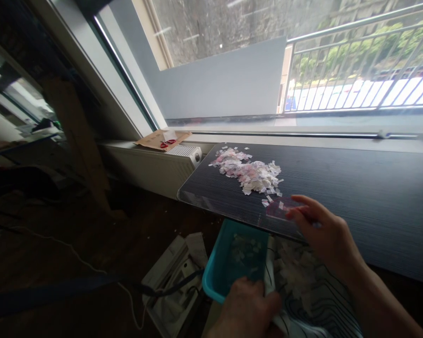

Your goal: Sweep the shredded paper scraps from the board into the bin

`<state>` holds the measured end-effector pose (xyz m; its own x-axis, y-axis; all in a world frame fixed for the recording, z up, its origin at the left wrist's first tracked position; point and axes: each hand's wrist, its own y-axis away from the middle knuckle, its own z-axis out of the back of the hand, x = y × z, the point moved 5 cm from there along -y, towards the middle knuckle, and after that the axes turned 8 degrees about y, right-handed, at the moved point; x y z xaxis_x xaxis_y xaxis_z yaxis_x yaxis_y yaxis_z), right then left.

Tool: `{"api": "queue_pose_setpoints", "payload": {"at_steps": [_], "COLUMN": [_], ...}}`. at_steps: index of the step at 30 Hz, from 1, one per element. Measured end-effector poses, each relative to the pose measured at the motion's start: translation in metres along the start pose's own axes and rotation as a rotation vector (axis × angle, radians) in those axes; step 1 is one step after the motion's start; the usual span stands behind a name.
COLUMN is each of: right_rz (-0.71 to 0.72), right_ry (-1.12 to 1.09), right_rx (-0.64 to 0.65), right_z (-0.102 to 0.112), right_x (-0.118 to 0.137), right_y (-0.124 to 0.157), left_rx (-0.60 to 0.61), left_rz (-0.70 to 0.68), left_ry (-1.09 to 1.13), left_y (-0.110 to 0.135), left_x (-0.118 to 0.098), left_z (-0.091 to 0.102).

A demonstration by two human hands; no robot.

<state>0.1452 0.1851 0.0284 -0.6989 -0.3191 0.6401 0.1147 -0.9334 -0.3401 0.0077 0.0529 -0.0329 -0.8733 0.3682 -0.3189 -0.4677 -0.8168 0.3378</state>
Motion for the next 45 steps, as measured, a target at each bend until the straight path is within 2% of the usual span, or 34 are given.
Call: {"api": "queue_pose_setpoints", "payload": {"at_steps": [3, 6, 9, 12, 16, 19, 23, 26, 29, 32, 35, 39, 43, 45], "right_rz": [-0.043, -0.034, -0.027, -0.032, 0.059, 0.099, 0.049, 0.007, 0.005, 0.041, 0.051, 0.034, -0.041, -0.048], "right_ry": [0.083, 0.133, 0.187, 0.193, 0.135, 0.175, 0.273, 0.343, 0.306, 0.248, 0.18, 0.095, 0.078, 0.062], "right_rx": [-0.078, -0.023, 0.008, -0.027, 0.025, 0.068, 0.088, 0.038, -0.018, -0.024, 0.023, 0.109, -0.022, -0.02], "right_z": [0.004, 0.004, 0.011, 0.017, 0.005, 0.001, 0.021, 0.04, 0.044, 0.033, 0.025, 0.027, 0.037, 0.037], "right_x": [-0.012, -0.015, -0.012, -0.008, 0.005, 0.01, -0.001, -0.01, -0.014, -0.015, -0.021, -0.031, -0.04, -0.039], "right_y": [-0.025, -0.038, -0.037, -0.035, -0.04, -0.038, -0.026, -0.022, -0.028, -0.036, -0.035, -0.024, -0.016, -0.01], "left_rx": [-0.004, -0.035, -0.062, -0.102, -0.128, -0.118, -0.149, -0.173, -0.212, -0.274, -0.372, -0.487, -0.537, -0.55], "left_rz": [-0.007, -0.01, -0.026, -0.033, -0.035, -0.018, 0.0, 0.001, -0.01, -0.018, 0.002, 0.009, 0.022, 0.029], "left_ry": [-0.025, -0.053, -0.051, -0.027, -0.016, -0.036, -0.017, 0.008, 0.026, 0.035, 0.059, 0.143, 0.216, 0.243], "left_y": [-0.001, -0.002, -0.003, -0.002, -0.002, -0.002, 0.0, 0.001, 0.002, 0.006, 0.014, 0.025, 0.029, 0.03], "left_x": [-0.001, 0.002, 0.005, 0.006, 0.006, 0.008, 0.011, 0.01, 0.01, 0.013, 0.019, 0.026, 0.029, 0.03], "left_z": [0.0, -0.002, -0.007, -0.01, -0.011, -0.013, -0.013, -0.012, -0.011, -0.01, -0.006, 0.005, 0.014, 0.016]}}
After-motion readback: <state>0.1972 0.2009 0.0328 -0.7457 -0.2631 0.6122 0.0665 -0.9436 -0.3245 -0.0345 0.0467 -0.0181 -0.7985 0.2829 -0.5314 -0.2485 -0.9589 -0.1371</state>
